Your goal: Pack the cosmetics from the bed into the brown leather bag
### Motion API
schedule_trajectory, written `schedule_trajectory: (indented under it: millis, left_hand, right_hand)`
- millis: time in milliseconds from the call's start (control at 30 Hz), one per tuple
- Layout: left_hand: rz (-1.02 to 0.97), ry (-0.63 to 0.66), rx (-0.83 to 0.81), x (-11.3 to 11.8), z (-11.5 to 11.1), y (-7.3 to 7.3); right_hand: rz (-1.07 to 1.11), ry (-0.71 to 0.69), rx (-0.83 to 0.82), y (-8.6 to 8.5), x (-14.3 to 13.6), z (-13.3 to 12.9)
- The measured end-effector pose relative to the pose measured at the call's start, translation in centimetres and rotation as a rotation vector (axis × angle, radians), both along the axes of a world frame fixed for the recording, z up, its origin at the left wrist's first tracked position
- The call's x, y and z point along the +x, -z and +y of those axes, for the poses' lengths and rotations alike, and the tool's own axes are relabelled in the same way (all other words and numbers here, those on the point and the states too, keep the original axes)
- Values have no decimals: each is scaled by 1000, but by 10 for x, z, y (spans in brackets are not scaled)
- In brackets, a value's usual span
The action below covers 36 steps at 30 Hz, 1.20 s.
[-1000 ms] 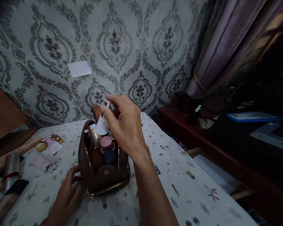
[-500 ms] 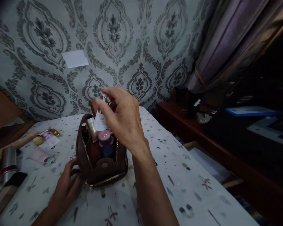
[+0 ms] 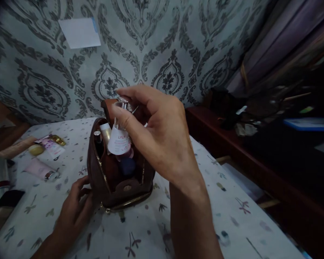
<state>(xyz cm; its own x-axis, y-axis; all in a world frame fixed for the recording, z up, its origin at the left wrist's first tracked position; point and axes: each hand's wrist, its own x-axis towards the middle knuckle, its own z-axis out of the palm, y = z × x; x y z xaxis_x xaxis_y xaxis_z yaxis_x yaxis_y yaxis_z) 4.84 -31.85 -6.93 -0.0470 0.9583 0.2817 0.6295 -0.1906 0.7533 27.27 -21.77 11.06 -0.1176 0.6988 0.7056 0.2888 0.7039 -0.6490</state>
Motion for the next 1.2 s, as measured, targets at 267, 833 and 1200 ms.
schedule_trajectory:
  millis: [267, 833, 1200]
  left_hand:
    - [-45, -57, -74, -2, -1, 4]
    - [10, -108, -27, -9, 0, 17]
    - [40, -50, -11, -7, 3, 5]
  right_hand:
    - [-12, 139, 47, -1, 1, 1]
    - [-28, 165, 35, 0, 8, 5]
    - [142, 122, 10, -6, 4, 3]
